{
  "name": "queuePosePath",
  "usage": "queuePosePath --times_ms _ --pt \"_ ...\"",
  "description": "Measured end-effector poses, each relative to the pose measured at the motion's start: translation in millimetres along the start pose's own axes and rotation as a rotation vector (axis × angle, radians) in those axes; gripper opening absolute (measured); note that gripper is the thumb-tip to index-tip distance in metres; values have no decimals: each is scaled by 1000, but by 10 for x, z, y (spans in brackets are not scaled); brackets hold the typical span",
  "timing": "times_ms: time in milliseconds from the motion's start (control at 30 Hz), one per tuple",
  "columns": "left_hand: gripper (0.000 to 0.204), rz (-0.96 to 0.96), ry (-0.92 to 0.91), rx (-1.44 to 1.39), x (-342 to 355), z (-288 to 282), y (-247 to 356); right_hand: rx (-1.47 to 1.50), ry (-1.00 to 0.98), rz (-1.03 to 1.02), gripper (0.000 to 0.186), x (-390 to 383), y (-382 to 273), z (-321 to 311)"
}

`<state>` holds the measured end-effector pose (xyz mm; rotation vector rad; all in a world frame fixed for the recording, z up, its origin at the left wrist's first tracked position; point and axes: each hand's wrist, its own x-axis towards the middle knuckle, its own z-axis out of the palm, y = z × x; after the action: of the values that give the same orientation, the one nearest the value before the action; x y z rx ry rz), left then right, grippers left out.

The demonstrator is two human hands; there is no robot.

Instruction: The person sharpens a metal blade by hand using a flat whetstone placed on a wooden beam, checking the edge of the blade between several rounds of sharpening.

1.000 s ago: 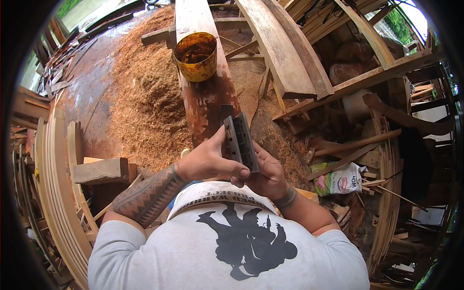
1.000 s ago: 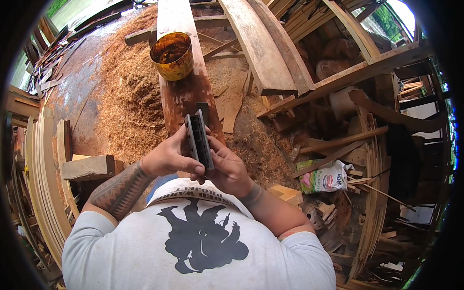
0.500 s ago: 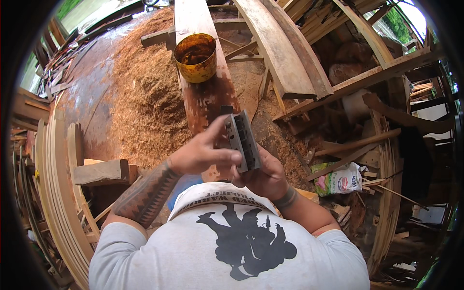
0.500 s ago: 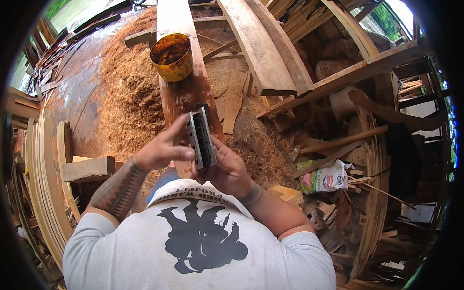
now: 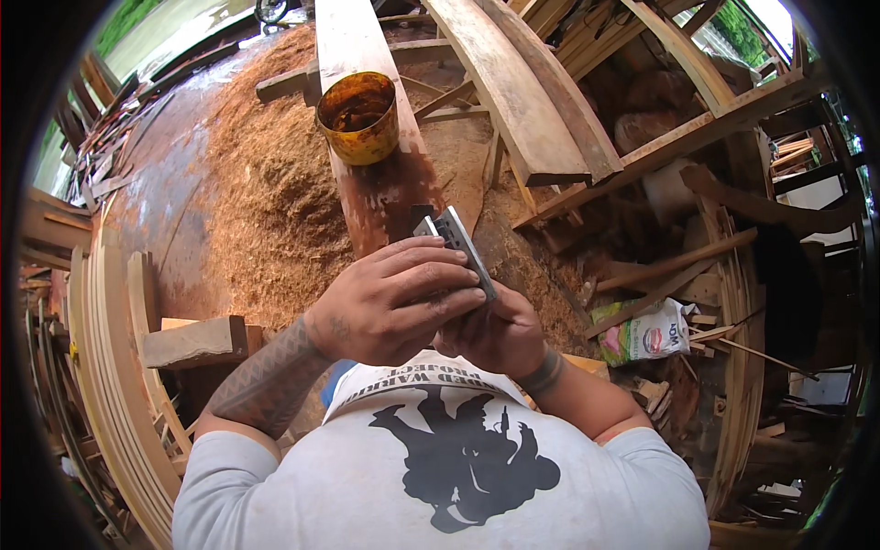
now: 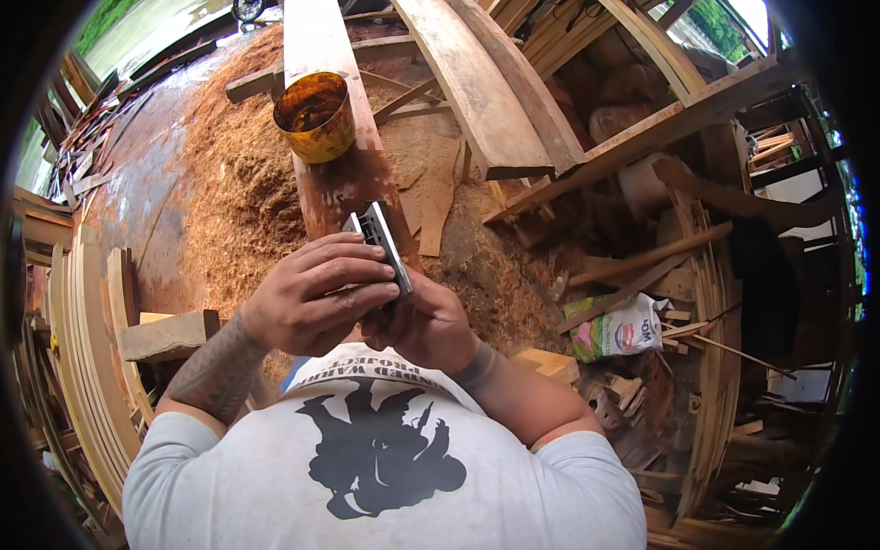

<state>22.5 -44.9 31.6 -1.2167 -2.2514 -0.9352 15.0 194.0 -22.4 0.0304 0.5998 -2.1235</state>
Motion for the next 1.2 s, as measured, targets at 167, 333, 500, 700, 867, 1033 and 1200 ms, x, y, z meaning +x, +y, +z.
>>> queuePosePath --times_ms 167,333,500,700,867,1033,1200 --pt "44 29 37 18 -8 23 -3 41 -93 -24 45 9 26 -70" --pt "37 16 90 -11 0 59 -8 37 -34 -22 46 -6 10 -66" --pt "35 3 115 -19 9 57 13 30 -115 9 47 2 12 -91" --pt "36 4 143 -14 -46 94 -18 37 -29 53 47 -16 12 -19" --pt "35 -89 172 26 -1 76 39 22 -81 44 47 -9 -3 -40" --pt "37 -24 121 26 -44 58 -22 17 -99 40 46 -10 53 -62" --pt "36 -32 140 33 -50 65 -9 -24 -80 8 46 -3 69 -52"
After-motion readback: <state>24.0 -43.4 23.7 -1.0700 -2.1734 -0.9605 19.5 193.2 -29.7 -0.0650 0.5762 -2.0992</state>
